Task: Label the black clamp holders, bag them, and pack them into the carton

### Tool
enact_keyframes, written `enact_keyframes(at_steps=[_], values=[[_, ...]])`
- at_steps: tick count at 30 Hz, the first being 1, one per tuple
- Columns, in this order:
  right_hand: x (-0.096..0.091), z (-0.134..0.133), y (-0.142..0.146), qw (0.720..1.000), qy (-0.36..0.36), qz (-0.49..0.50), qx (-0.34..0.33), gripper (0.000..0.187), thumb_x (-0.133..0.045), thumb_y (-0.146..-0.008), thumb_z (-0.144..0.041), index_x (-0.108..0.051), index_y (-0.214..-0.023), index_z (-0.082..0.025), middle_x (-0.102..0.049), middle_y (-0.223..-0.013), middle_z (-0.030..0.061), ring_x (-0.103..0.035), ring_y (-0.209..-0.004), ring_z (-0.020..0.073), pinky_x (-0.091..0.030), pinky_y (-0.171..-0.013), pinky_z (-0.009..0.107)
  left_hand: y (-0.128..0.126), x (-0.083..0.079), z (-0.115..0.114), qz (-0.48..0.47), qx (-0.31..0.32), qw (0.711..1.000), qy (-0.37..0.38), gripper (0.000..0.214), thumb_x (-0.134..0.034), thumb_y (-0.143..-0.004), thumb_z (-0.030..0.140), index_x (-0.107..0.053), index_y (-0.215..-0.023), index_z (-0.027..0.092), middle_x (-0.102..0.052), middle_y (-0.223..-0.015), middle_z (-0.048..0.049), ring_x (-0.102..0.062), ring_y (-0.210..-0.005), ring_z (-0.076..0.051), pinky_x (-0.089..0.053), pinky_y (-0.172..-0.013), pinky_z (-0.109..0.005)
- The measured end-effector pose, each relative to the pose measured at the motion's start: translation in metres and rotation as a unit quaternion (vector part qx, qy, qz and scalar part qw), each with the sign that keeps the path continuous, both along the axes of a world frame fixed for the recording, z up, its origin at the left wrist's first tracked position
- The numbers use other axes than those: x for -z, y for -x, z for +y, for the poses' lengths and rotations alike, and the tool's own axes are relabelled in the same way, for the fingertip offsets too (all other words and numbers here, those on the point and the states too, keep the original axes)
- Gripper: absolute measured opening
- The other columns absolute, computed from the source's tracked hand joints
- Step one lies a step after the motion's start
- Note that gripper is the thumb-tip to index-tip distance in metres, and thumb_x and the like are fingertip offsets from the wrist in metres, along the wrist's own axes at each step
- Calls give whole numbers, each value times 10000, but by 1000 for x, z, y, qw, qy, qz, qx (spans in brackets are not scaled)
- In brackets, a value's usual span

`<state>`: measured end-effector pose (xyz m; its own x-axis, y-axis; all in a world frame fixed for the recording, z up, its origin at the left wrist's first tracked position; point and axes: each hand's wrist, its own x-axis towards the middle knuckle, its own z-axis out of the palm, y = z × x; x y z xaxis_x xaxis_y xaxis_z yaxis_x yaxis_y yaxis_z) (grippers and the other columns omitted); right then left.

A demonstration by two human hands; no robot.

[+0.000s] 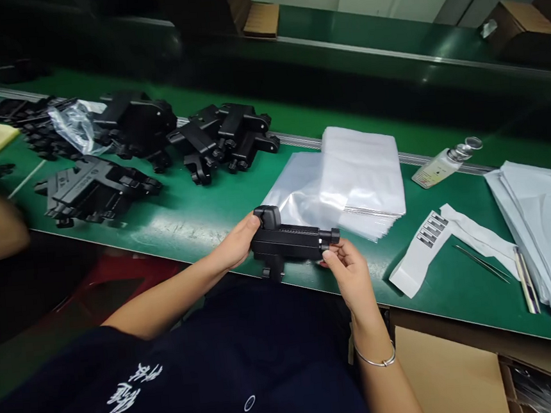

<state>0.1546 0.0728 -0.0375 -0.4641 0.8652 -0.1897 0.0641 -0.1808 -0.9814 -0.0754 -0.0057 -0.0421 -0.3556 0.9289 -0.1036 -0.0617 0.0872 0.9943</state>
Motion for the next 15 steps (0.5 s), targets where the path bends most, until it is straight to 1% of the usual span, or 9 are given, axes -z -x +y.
enact_keyframes(at_steps=[3, 5, 7, 9, 10, 11, 13, 14, 15], values=[[8, 6, -2, 999, -42, -4, 17, 411, -738, -756, -527, -638, -996, -209, -647, -880, 39, -585, -756, 171, -514, -690, 311, -5, -6, 0, 58, 19, 998, -8, 704, -405, -865, 772, -593, -1138, 151, -643, -1125, -103, -581, -1091, -258, -440, -968, -360], [13, 9, -3, 994, -94, -37, 42, 381, -679, -797, -567, -626, -870, -197, -611, -772, 24, -542, -691, 163, -464, -643, 291, -8, -11, -2, 112, 34, 993, -20, 727, -427, -841, 789, -559, -1167, 153, -638, -1084, -95, -587, -1038, -260, -454, -913, -355], [18, 11, -4, 984, -140, -95, 59, 447, -572, -855, -617, -570, -700, -197, -543, -640, 10, -485, -613, 157, -404, -584, 282, -11, -16, -2, 152, 45, 987, -33, 769, -462, -804, 812, -528, -1208, 160, -635, -1040, -82, -593, -965, -256, -461, -845, -346], [20, 11, -5, 973, -175, -139, 53, 531, -476, -891, -653, -510, -604, -207, -507, -579, 11, -460, -576, 161, -371, -561, 289, -12, -18, 0, 161, 42, 985, -40, 765, -464, -801, 813, -528, -1209, 169, -634, -1024, -75, -592, -936, -251, -456, -823, -339], [20, 10, -6, 971, -185, -144, 40, 532, -460, -898, -655, -525, -620, -206, -523, -594, 17, -474, -588, 169, -377, -571, 294, -12, -19, 2, 154, 34, 987, -40, 738, -446, -818, 805, -541, -1186, 172, -635, -1029, -76, -591, -950, -251, -453, -831, -337], [20, 10, -7, 972, -191, -135, 25, 503, -475, -896, -645, -563, -679, -201, -554, -636, 23, -499, -617, 177, -394, -593, 300, -12, -19, 3, 143, 23, 989, -38, 708, -417, -842, 792, -556, -1157, 173, -637, -1038, -78, -590, -972, -252, -448, -845, -335], [20, 10, -7, 978, -184, -95, 6, 416, -551, -877, -608, -617, -859, -198, -606, -748, 29, -543, -696, 188, -431, -652, 308, -12, -18, 4, 121, 5, 992, -33, 685, -376, -870, 776, -568, -1123, 169, -639, -1053, -83, -589, -997, -252, -445, -858, -329], [21, 10, -7, 982, -173, -81, 9, 404, -579, -865, -603, -618, -907, -203, -611, -773, 27, -548, -712, 188, -440, -663, 309, -12, -18, 4, 119, 3, 992, -33, 697, -387, -861, 783, -565, -1128, 165, -639, -1051, -84, -592, -985, -249, -446, -848, -326], [21, 10, -6, 984, -161, -78, 19, 415, -586, -855, -619, -614, -891, -206, -602, -759, 24, -542, -701, 184, -440, -650, 305, -13, -18, 3, 125, 7, 991, -36, 721, -416, -836, 798, -560, -1141, 161, -640, -1040, -83, -595, -958, -245, -449, -828, -324]])
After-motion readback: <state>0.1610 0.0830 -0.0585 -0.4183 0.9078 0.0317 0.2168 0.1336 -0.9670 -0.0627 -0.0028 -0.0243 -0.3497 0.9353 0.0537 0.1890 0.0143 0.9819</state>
